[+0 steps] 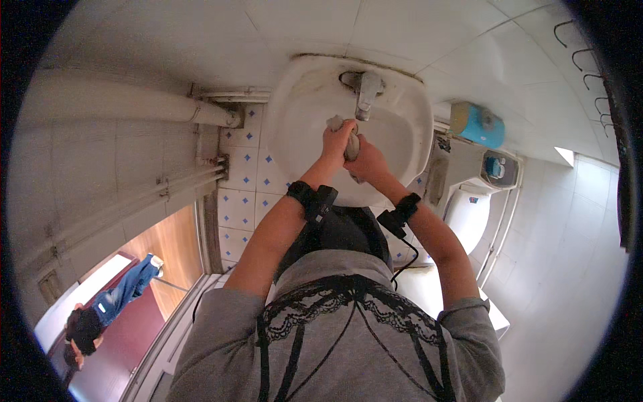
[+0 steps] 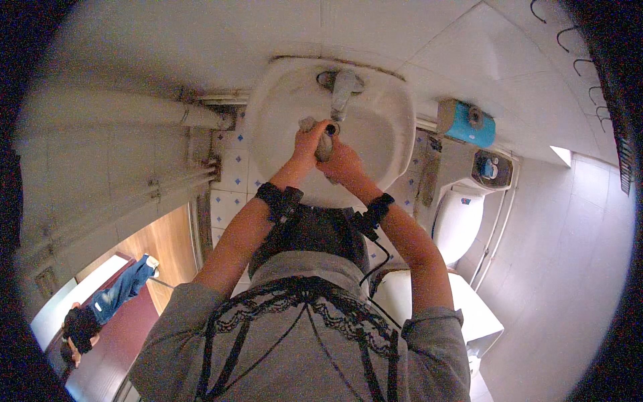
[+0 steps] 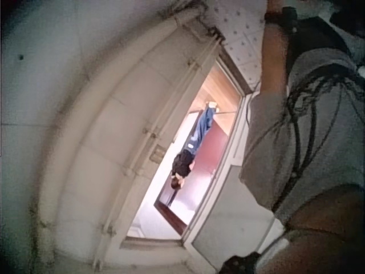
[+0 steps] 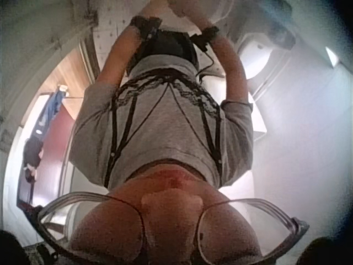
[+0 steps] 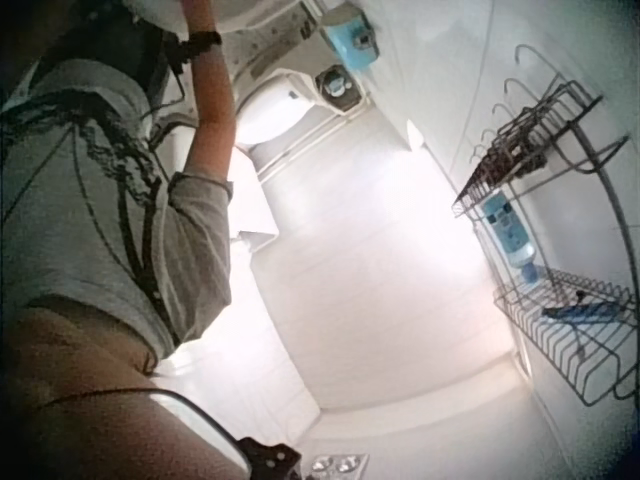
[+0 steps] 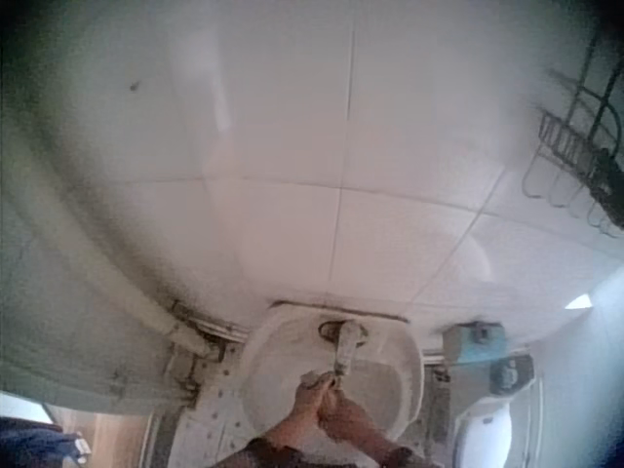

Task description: The person is washing and rinsing a small grey cloth in a bathroom sink, then moves to an office and picks up a water bottle.

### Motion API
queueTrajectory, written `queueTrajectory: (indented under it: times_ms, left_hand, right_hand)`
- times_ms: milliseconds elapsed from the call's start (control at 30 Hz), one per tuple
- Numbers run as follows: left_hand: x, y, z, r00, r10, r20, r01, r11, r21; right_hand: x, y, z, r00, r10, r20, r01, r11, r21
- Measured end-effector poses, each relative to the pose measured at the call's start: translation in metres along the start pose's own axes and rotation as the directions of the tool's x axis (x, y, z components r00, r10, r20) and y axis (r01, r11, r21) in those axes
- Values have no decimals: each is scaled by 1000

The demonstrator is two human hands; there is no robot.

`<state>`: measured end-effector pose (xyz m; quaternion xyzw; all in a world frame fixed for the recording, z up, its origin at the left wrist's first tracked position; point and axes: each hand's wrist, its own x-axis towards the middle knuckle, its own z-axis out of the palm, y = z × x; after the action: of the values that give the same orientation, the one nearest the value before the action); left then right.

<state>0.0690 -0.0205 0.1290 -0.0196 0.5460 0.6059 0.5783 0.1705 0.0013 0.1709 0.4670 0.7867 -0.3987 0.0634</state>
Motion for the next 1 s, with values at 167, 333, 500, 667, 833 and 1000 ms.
queueTrajectory:
  times_ms: [167,333,500,667,833,1000]
  left_hand:
    - [17,-18,-3,979,-1,-206,-1,1000,-7]
    - [27,-21,-1,906,-75,-417,99,995,35]
    - [15,3,8,955,-82,-284,93,995,25]
    - [10,19,-9,993,-122,9,122,980,-154]
    - [-5,52,-51,914,98,394,-256,893,371]
    - [-16,80,-32,465,82,881,-770,-453,449]
  right_hand:
    - [8,7,10,999,28,33,-24,992,-127]
    - [16,15,21,1000,-7,11,8,993,-118]
    - [15,20,23,994,25,-109,-26,1000,-2]
    - [18,40,27,945,-169,-280,196,978,70]
    - [7,22,-10,982,146,120,-177,932,317]
    - [24,35,-18,985,-161,61,160,987,17]
